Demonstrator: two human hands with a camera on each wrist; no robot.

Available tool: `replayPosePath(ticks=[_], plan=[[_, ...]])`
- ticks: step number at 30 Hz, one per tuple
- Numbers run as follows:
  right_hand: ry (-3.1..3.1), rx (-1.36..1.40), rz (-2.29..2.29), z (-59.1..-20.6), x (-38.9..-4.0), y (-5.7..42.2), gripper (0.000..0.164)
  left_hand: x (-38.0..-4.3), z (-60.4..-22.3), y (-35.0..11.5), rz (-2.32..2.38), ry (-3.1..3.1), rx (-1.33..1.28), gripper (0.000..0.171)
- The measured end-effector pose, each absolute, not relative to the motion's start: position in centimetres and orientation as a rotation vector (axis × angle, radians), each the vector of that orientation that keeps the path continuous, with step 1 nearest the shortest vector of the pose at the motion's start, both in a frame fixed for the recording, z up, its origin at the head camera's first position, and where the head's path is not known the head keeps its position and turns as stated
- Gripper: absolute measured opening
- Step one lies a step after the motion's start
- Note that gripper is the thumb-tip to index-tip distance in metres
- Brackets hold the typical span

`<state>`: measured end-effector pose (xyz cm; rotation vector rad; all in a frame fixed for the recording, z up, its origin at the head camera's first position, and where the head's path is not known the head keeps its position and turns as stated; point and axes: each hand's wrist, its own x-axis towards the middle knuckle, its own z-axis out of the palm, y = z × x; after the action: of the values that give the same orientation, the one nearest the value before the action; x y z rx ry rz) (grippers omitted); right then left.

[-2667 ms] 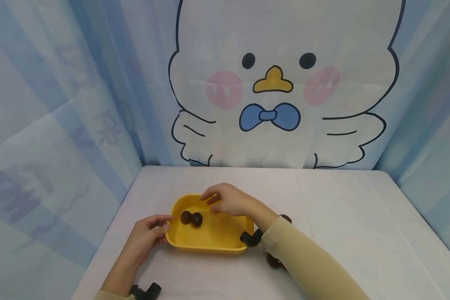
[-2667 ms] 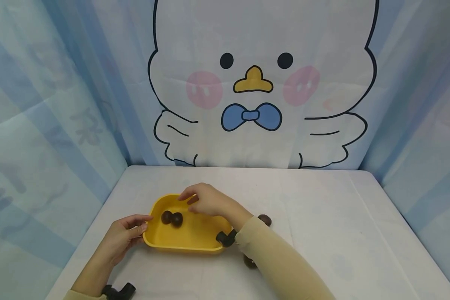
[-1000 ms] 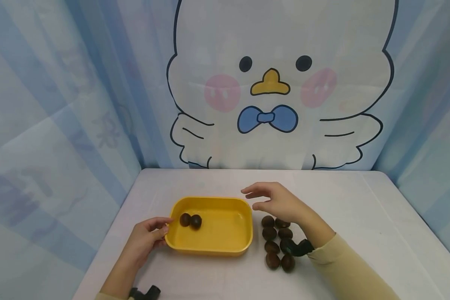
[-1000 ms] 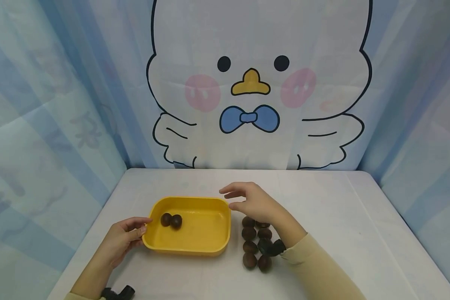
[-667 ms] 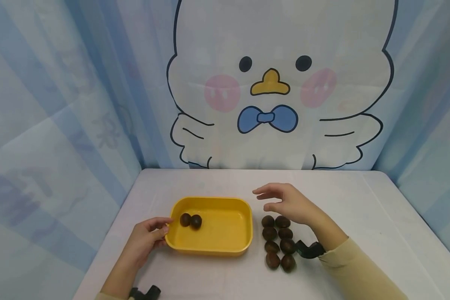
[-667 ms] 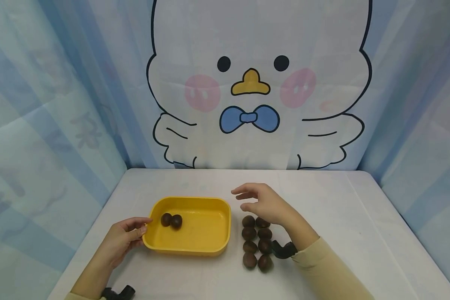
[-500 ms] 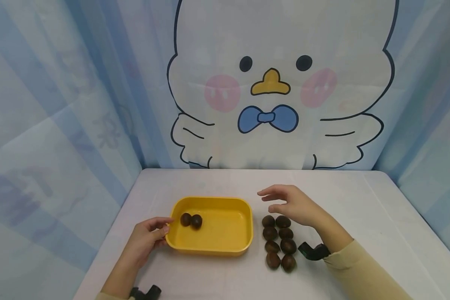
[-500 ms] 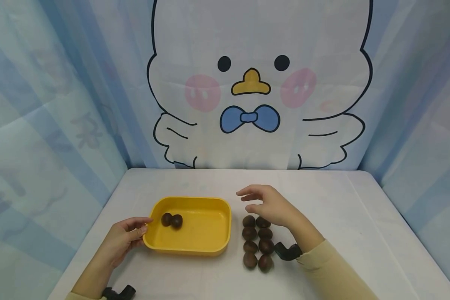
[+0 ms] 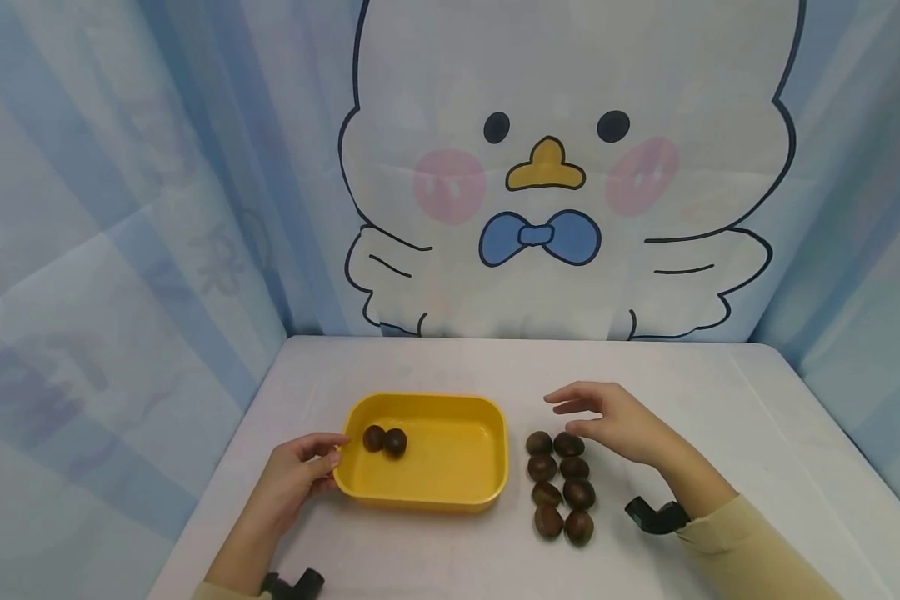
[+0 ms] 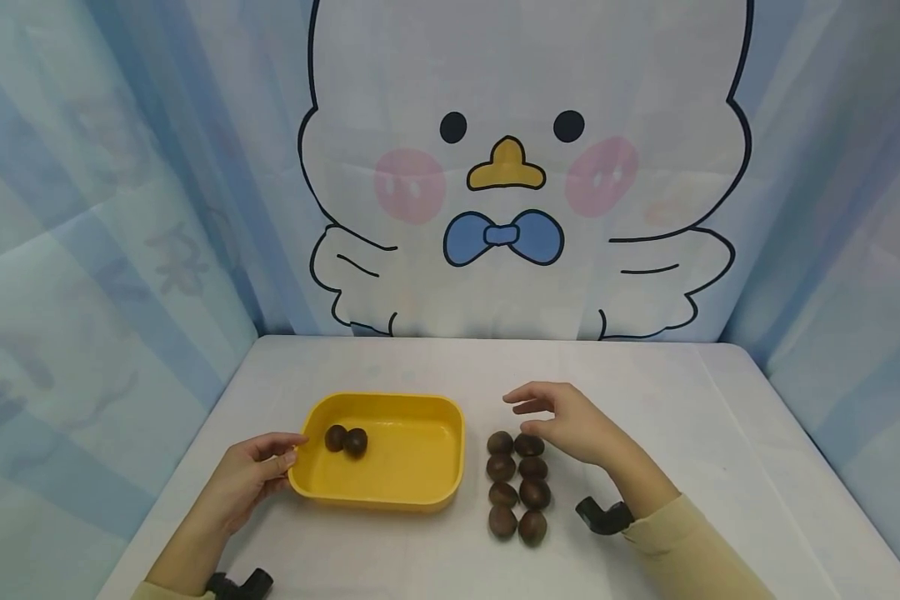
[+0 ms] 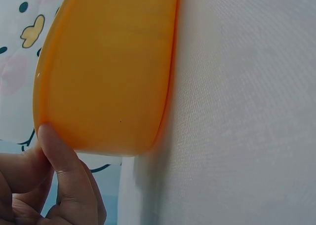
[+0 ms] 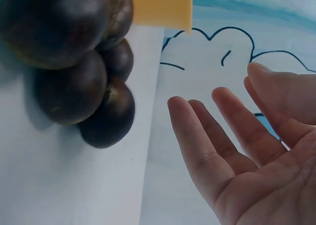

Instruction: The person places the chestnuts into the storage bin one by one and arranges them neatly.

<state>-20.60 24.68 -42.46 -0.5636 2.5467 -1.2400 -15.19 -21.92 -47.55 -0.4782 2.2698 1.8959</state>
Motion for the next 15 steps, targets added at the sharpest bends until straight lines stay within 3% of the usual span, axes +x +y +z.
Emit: replayPosePath(ticks=[15], plan=[[2.502, -0.496, -1.236, -44.7, -20.5, 26.3, 0.041, -15.2, -47.5, -21.9, 1.904, 2.274, -0.462, 0.029]])
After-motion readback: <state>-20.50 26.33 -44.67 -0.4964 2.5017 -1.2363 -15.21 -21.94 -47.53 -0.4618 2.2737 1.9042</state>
